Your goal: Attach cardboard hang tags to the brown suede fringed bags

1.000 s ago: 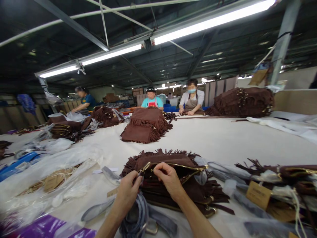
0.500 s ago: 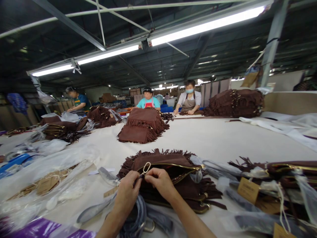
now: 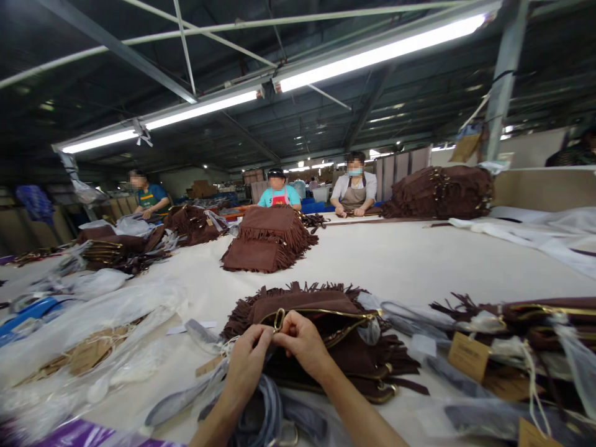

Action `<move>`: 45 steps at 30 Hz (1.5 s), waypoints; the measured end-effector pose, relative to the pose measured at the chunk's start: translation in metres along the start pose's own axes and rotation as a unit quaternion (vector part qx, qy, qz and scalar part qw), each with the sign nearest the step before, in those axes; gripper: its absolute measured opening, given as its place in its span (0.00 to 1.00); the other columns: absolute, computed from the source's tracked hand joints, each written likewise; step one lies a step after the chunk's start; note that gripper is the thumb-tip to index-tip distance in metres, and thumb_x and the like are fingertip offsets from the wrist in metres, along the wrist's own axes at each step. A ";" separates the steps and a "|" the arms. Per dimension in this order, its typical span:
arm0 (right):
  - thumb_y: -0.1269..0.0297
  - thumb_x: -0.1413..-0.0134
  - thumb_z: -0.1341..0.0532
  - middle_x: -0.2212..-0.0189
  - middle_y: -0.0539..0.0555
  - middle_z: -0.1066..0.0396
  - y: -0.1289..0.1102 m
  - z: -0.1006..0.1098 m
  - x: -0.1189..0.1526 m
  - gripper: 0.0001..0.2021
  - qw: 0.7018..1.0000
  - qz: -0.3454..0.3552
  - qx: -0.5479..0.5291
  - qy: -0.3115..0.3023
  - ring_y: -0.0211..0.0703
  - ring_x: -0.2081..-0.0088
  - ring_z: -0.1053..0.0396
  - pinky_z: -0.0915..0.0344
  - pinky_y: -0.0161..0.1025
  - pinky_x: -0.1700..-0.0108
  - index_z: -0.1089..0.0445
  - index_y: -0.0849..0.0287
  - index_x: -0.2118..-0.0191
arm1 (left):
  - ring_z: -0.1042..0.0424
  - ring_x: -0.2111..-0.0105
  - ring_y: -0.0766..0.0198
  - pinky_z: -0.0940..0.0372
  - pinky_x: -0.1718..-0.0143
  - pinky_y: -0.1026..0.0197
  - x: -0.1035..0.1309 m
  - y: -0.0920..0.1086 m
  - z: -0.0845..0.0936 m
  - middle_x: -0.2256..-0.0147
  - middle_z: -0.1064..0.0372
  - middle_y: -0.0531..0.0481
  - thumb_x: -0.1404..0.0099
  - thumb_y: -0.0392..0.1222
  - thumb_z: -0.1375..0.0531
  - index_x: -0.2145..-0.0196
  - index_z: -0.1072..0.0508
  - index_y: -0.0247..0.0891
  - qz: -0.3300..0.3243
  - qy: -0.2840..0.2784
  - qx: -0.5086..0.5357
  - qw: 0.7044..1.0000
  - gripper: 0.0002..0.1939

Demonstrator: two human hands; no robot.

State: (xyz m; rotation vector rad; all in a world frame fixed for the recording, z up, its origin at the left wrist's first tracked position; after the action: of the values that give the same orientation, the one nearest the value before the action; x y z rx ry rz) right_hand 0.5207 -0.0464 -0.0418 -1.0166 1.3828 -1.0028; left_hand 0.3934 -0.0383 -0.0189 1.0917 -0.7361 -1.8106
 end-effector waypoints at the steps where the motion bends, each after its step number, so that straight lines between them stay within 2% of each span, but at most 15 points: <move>1: 0.49 0.59 0.30 0.82 0.42 0.40 0.000 0.000 0.000 0.22 1.000 0.002 0.003 0.000 0.32 0.83 0.45 0.48 0.30 0.81 0.43 0.55 0.77 | 0.31 0.68 0.60 0.40 0.64 0.61 -0.003 -0.003 -0.001 0.73 0.29 0.51 0.37 0.47 0.48 0.74 0.26 0.39 0.015 0.008 0.003 1.000 0.15; 4: 0.51 0.58 0.31 0.83 0.42 0.41 0.002 -0.002 0.000 0.20 1.000 0.010 0.019 0.003 0.33 0.83 0.44 0.48 0.31 0.81 0.43 0.55 0.77 | 0.34 0.72 0.62 0.43 0.69 0.63 -0.009 -0.009 -0.005 0.78 0.35 0.54 0.42 0.43 0.45 0.80 0.30 0.39 0.040 0.022 0.018 0.999 0.12; 7: 0.54 0.57 0.32 0.84 0.42 0.41 0.001 -0.001 0.001 0.17 0.999 0.021 0.043 0.013 0.34 0.83 0.43 0.47 0.31 0.81 0.41 0.55 0.77 | 0.36 0.74 0.64 0.44 0.71 0.64 -0.012 -0.010 -0.004 0.80 0.38 0.56 0.46 0.41 0.44 0.82 0.33 0.39 0.044 0.035 0.037 0.998 0.10; 12: 0.57 0.49 0.36 0.80 0.45 0.34 -0.016 0.016 0.001 0.11 0.994 0.052 0.083 0.049 0.37 0.79 0.37 0.41 0.34 0.75 0.36 0.56 0.73 | 0.40 0.77 0.67 0.45 0.74 0.65 -0.012 -0.018 0.014 0.81 0.43 0.58 0.40 0.50 0.47 0.77 0.35 0.40 0.054 0.078 0.095 0.991 0.13; 15: 0.52 0.46 0.39 0.79 0.47 0.32 -0.026 0.028 0.002 0.13 0.994 0.045 0.082 0.053 0.37 0.80 0.38 0.44 0.32 0.80 0.36 0.56 0.72 | 0.45 0.83 0.70 0.48 0.79 0.68 -0.011 -0.024 0.020 0.84 0.46 0.62 0.39 0.56 0.46 0.73 0.37 0.40 0.069 0.091 0.155 0.981 0.16; 17: 0.52 0.48 0.38 0.77 0.48 0.30 -0.029 0.027 0.004 0.13 0.998 0.035 0.043 0.028 0.38 0.78 0.35 0.41 0.32 0.79 0.35 0.56 0.70 | 0.47 0.85 0.72 0.52 0.83 0.70 -0.010 -0.024 0.014 0.85 0.44 0.62 0.39 0.57 0.45 0.70 0.36 0.39 0.083 0.065 0.214 0.971 0.17; 19: 0.55 0.51 0.35 0.72 0.50 0.27 -0.031 0.021 0.005 0.13 0.999 0.021 -0.028 -0.009 0.40 0.72 0.30 0.33 0.35 0.71 0.34 0.57 0.66 | 0.46 0.87 0.73 0.53 0.85 0.71 -0.007 -0.021 0.005 0.84 0.38 0.60 0.40 0.58 0.43 0.69 0.35 0.38 0.089 0.028 0.263 0.960 0.18; 21: 0.56 0.53 0.32 0.66 0.52 0.25 -0.030 0.013 0.006 0.15 0.995 0.002 -0.090 -0.038 0.42 0.66 0.27 0.29 0.40 0.61 0.33 0.57 0.62 | 0.41 0.86 0.72 0.49 0.85 0.71 -0.005 -0.013 -0.003 0.82 0.33 0.56 0.40 0.58 0.42 0.71 0.35 0.38 0.079 -0.004 0.278 0.957 0.19; 23: 0.52 0.52 0.32 0.65 0.53 0.25 -0.029 0.008 0.006 0.17 0.994 -0.006 -0.095 -0.045 0.43 0.64 0.26 0.29 0.42 0.58 0.33 0.58 0.63 | 0.37 0.84 0.71 0.43 0.83 0.70 -0.003 -0.008 -0.007 0.81 0.32 0.54 0.41 0.55 0.40 0.74 0.34 0.37 0.070 -0.024 0.281 0.957 0.18; 27: 0.47 0.52 0.32 0.69 0.52 0.25 -0.029 0.008 0.004 0.19 0.998 0.008 -0.049 -0.032 0.44 0.66 0.25 0.28 0.41 0.62 0.31 0.59 0.67 | 0.32 0.81 0.68 0.35 0.78 0.67 -0.003 -0.009 -0.011 0.79 0.31 0.53 0.46 0.50 0.36 0.73 0.31 0.36 0.079 -0.037 0.305 0.948 0.14; 30: 0.46 0.54 0.31 0.68 0.52 0.24 -0.026 0.012 0.003 0.20 0.999 0.003 -0.044 -0.010 0.45 0.66 0.25 0.27 0.41 0.62 0.30 0.59 0.66 | 0.31 0.80 0.67 0.34 0.77 0.66 -0.004 -0.013 -0.010 0.79 0.30 0.53 0.47 0.47 0.36 0.72 0.30 0.35 0.080 -0.031 0.310 0.947 0.12; 34: 0.48 0.55 0.30 0.69 0.52 0.23 -0.025 0.015 0.003 0.20 0.998 0.008 -0.057 0.019 0.44 0.68 0.24 0.29 0.37 0.67 0.32 0.58 0.64 | 0.36 0.83 0.69 0.39 0.81 0.68 -0.002 -0.016 -0.010 0.83 0.34 0.55 0.47 0.46 0.39 0.74 0.30 0.35 0.087 -0.029 0.267 0.959 0.10; 38: 0.52 0.55 0.31 0.69 0.54 0.22 -0.026 0.012 0.006 0.19 0.998 0.011 -0.041 0.045 0.42 0.72 0.26 0.38 0.30 0.78 0.33 0.58 0.61 | 0.40 0.85 0.70 0.44 0.84 0.69 0.001 -0.012 -0.011 0.84 0.39 0.58 0.46 0.45 0.41 0.75 0.31 0.37 0.078 -0.031 0.202 0.976 0.08; 41: 0.53 0.54 0.32 0.70 0.54 0.21 -0.026 0.009 0.007 0.19 0.997 0.018 -0.042 0.064 0.40 0.73 0.28 0.43 0.28 0.79 0.34 0.58 0.60 | 0.41 0.85 0.71 0.46 0.84 0.69 0.002 -0.008 -0.013 0.84 0.40 0.58 0.45 0.44 0.43 0.76 0.33 0.37 0.067 -0.031 0.183 0.980 0.07; 45: 0.53 0.54 0.32 0.69 0.54 0.22 -0.020 0.006 0.006 0.18 0.997 0.015 -0.037 0.071 0.41 0.73 0.28 0.43 0.28 0.80 0.34 0.58 0.61 | 0.42 0.85 0.71 0.47 0.85 0.69 0.002 -0.009 -0.013 0.85 0.40 0.58 0.45 0.45 0.44 0.75 0.34 0.38 0.072 -0.027 0.182 0.980 0.08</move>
State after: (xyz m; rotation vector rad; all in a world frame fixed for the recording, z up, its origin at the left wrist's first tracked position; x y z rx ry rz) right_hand 0.5275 -0.0582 -0.0243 -0.9912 1.5585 -1.0241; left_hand 0.4017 -0.0366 -0.0325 1.1908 -1.1831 -1.6252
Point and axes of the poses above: each hand's wrist, its own x-axis away from the middle knuckle, its own z-axis out of the back of the hand, y = z × x, the point moved 8 cm from there along -x, towards the middle knuckle
